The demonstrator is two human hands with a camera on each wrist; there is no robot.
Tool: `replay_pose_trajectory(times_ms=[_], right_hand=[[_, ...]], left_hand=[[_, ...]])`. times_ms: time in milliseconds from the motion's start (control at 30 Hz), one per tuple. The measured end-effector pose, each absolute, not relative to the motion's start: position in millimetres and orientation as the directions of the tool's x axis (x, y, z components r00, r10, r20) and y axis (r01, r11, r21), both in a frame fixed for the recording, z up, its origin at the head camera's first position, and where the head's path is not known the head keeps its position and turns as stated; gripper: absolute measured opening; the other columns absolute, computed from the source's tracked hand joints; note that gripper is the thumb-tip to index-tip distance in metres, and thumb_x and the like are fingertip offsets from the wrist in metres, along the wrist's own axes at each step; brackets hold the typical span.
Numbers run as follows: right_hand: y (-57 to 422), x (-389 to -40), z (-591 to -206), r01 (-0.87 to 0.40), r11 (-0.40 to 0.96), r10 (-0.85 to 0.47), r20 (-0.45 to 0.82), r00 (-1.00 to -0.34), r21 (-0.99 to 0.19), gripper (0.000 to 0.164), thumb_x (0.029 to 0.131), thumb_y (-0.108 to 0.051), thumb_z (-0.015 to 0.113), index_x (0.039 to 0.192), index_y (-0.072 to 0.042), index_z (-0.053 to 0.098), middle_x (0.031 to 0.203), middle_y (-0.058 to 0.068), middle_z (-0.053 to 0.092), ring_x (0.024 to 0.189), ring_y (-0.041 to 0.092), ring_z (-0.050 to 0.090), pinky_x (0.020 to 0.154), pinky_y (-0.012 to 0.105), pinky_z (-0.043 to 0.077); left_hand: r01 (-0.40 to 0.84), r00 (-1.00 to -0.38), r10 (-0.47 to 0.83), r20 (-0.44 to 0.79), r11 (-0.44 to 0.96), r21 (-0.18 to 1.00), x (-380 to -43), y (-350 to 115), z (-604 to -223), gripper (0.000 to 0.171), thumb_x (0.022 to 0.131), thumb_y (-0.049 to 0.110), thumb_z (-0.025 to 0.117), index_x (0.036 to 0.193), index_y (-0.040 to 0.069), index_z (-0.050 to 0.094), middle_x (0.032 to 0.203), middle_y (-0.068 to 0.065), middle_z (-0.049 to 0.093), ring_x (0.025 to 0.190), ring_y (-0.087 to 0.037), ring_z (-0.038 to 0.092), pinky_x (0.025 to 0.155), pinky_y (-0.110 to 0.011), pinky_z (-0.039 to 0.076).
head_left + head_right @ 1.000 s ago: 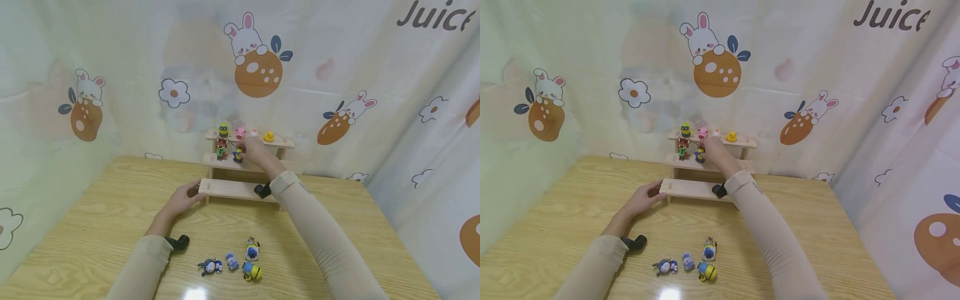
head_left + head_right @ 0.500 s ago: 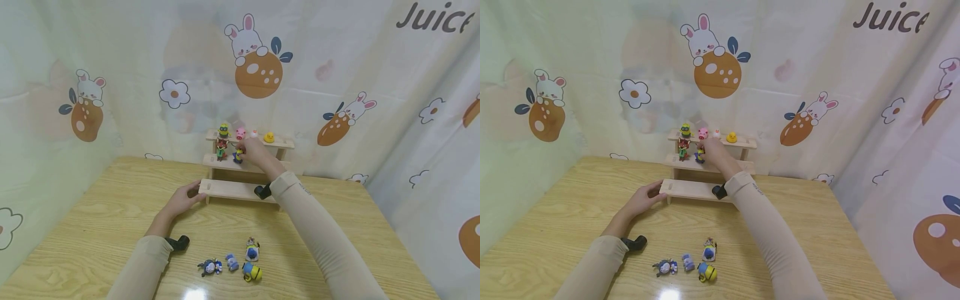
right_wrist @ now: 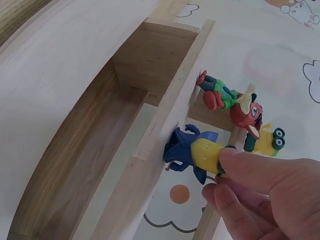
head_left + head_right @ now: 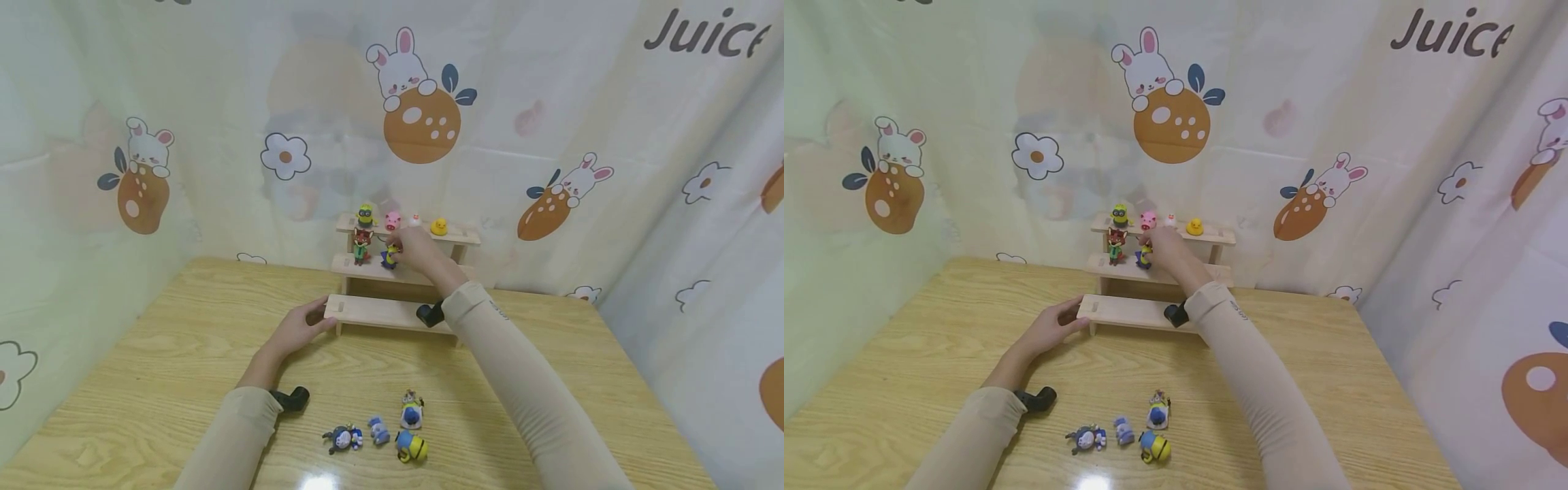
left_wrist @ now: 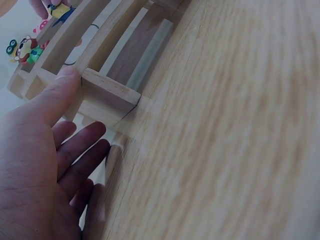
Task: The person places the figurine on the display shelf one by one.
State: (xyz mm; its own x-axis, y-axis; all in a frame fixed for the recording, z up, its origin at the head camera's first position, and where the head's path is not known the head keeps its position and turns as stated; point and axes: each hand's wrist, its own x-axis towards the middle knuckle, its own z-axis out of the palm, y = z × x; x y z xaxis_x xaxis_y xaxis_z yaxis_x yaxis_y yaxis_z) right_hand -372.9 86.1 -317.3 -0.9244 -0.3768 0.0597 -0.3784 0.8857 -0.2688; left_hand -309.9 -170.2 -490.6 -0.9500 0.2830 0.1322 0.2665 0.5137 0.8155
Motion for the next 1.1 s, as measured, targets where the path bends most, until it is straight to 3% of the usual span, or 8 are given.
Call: replay_pose_trajectory(times_ms=[200, 367, 567, 733, 1100], right_hand=[[90.0, -363.7, -312.9, -0.395, 0.876, -0.385, 0.095, -0.918, -0.275, 0.033, 0.088, -0.013, 0.069, 0.120, -0.008, 0.064, 0.116, 0.011, 0.067, 0.105, 0.023, 0.061, 0.093, 0.036, 0.050], [97.2, -346.3, -309.4, -0.427, 0.857, -0.401, 0.147, -0.904, -0.289, 0.033, 0.088, -0.013, 0.067, 0.120, -0.007, 0.065, 0.106, 0.011, 0.067, 0.092, 0.023, 0.056, 0.082, 0.036, 0.050], [110.4, -311.3, -320.3, -0.472, 0.827, -0.441, 0.167, -0.882, -0.304, 0.031, 0.089, -0.015, 0.067, 0.119, -0.006, 0.066, 0.117, 0.011, 0.067, 0.102, 0.025, 0.066, 0.087, 0.036, 0.055], [121.3, -276.5, -340.5, -0.518, 0.795, -0.489, 0.173, -0.855, -0.315, 0.028, 0.088, -0.016, 0.069, 0.115, -0.008, 0.067, 0.114, 0.010, 0.067, 0.100, 0.025, 0.067, 0.085, 0.033, 0.055], [138.0, -222.3, -385.2, -0.540, 0.743, -0.578, 0.028, -0.816, -0.395, 0.028, 0.087, -0.017, 0.070, 0.113, -0.007, 0.068, 0.108, 0.009, 0.069, 0.095, 0.022, 0.067, 0.079, 0.032, 0.056]], left_hand=[[0.271, -0.948, 0.285, 0.139, 0.502, 0.821, -309.0, -169.0, -492.3, 0.079, 0.086, 0.053, 0.062, 0.147, 0.010, 0.036, 0.131, -0.011, 0.059, 0.133, -0.031, 0.043, 0.112, -0.053, 0.028], [0.270, -0.949, 0.285, 0.136, 0.510, 0.817, -309.0, -167.9, -493.3, 0.079, 0.086, 0.052, 0.062, 0.147, 0.010, 0.036, 0.132, -0.012, 0.058, 0.134, -0.032, 0.041, 0.113, -0.054, 0.026], [0.275, -0.948, 0.286, 0.141, 0.512, 0.814, -310.5, -167.5, -494.0, 0.079, 0.086, 0.053, 0.062, 0.147, 0.010, 0.036, 0.132, -0.012, 0.058, 0.134, -0.033, 0.041, 0.114, -0.054, 0.026], [0.276, -0.948, 0.283, 0.142, 0.516, 0.811, -311.1, -168.0, -493.9, 0.080, 0.086, 0.054, 0.061, 0.147, 0.010, 0.035, 0.134, -0.014, 0.057, 0.135, -0.034, 0.040, 0.113, -0.054, 0.025], [0.262, -0.954, 0.269, 0.132, 0.538, 0.801, -310.8, -170.9, -492.6, 0.081, 0.086, 0.058, 0.060, 0.147, 0.011, 0.036, 0.135, -0.013, 0.055, 0.136, -0.033, 0.039, 0.114, -0.053, 0.025]])
